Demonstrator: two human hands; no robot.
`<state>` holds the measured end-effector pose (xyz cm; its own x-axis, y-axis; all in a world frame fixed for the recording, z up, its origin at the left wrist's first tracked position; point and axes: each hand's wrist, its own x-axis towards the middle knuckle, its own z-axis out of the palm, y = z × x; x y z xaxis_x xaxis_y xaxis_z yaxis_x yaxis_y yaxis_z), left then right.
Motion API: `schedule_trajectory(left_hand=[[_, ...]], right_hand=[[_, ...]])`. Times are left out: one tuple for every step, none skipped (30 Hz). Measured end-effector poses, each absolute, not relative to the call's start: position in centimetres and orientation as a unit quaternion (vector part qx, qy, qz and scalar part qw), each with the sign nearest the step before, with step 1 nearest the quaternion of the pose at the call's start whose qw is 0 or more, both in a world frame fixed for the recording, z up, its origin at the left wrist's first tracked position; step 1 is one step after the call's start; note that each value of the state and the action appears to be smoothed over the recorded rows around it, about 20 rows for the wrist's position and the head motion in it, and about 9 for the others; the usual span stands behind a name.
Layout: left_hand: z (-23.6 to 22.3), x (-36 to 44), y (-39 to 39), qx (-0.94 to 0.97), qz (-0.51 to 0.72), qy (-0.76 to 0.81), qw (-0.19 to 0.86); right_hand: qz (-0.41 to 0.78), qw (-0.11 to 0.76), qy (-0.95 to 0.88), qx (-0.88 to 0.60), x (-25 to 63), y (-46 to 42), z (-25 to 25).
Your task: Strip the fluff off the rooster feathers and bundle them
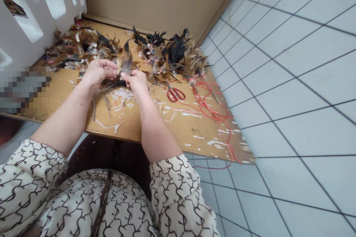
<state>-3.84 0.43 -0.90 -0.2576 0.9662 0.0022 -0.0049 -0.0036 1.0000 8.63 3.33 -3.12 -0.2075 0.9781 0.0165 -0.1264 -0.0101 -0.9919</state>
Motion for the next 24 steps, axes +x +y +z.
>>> schedule_trajectory(left_hand=[[-0.95,-3.78,0.43,0.433,0.563,0.556,0.431],[-0.99,-3.72,0.43,0.436,0.563,0.553,0.431],[-1.04,-3.67,0.42,0.44,0.563,0.551,0.431],[-1.07,-3.62,0.42,0.443,0.562,0.55,0.431],[-1.1,-3.58,0.42,0.447,0.56,0.55,0.429],[-1.12,-3.54,0.42,0.45,0.557,0.551,0.428],[-1.13,-3.51,0.43,0.453,0.555,0.552,0.427],[-1.13,-3.48,0.43,0.455,0.554,0.553,0.425],[-1.12,-3.45,0.43,0.456,0.553,0.554,0.423],[-1.08,-3.42,0.41,0.457,0.553,0.554,0.422],[-1.04,-3.39,0.38,0.459,0.553,0.552,0.422],[-0.98,-3.36,0.34,0.461,0.554,0.55,0.422],[-0.92,-3.32,0.28,0.463,0.555,0.546,0.423],[-0.86,-3.29,0.23,0.466,0.556,0.543,0.424],[-0.82,-3.27,0.18,0.468,0.556,0.54,0.424],[-0.8,-3.25,0.15,0.471,0.556,0.538,0.424],[-0.8,-3.25,0.15,0.473,0.556,0.535,0.425],[-0.84,-3.25,0.17,0.474,0.557,0.533,0.425],[-0.91,-3.27,0.21,0.475,0.558,0.53,0.427],[-0.99,-3.3,0.28,0.475,0.56,0.527,0.428],[-1.09,-3.33,0.35,0.474,0.563,0.523,0.43],[-1.19,-3.37,0.43,0.472,0.566,0.52,0.432],[-1.28,-3.41,0.5,0.469,0.569,0.518,0.434],[-1.35,-3.45,0.55,0.465,0.571,0.516,0.437]], right_hand=[[0.574,0.476,-0.519,-0.418,8.58,3.22,-3.05],[0.568,0.475,-0.521,-0.424,8.53,3.12,-2.98],[0.563,0.474,-0.522,-0.431,8.47,3.03,-2.92],[0.557,0.474,-0.524,-0.436,8.42,2.94,-2.86],[0.553,0.475,-0.525,-0.44,8.37,2.88,-2.82],[0.549,0.476,-0.525,-0.443,8.32,2.82,-2.78],[0.545,0.478,-0.526,-0.445,8.29,2.79,-2.77],[0.542,0.479,-0.527,-0.446,8.26,2.77,-2.75],[0.539,0.479,-0.528,-0.448,8.24,2.76,-2.75],[0.537,0.479,-0.529,-0.449,8.24,2.75,-2.75],[0.536,0.479,-0.53,-0.45,8.24,2.76,-2.75],[0.534,0.478,-0.531,-0.451,8.25,2.76,-2.74],[0.534,0.477,-0.531,-0.453,8.26,2.75,-2.73],[0.533,0.477,-0.53,-0.456,8.28,2.74,-2.72],[0.532,0.476,-0.528,-0.46,8.29,2.73,-2.7],[0.531,0.475,-0.526,-0.465,8.29,2.72,-2.67],[0.53,0.474,-0.524,-0.469,8.29,2.7,-2.65],[0.53,0.473,-0.522,-0.473,8.29,2.68,-2.63],[0.529,0.473,-0.52,-0.475,8.28,2.67,-2.61],[0.529,0.473,-0.519,-0.476,8.27,2.66,-2.6],[0.529,0.473,-0.519,-0.476,8.26,2.66,-2.59],[0.53,0.473,-0.519,-0.475,8.25,2.67,-2.59],[0.53,0.474,-0.52,-0.473,8.26,2.67,-2.6],[0.532,0.474,-0.52,-0.471,8.27,2.68,-2.6]])
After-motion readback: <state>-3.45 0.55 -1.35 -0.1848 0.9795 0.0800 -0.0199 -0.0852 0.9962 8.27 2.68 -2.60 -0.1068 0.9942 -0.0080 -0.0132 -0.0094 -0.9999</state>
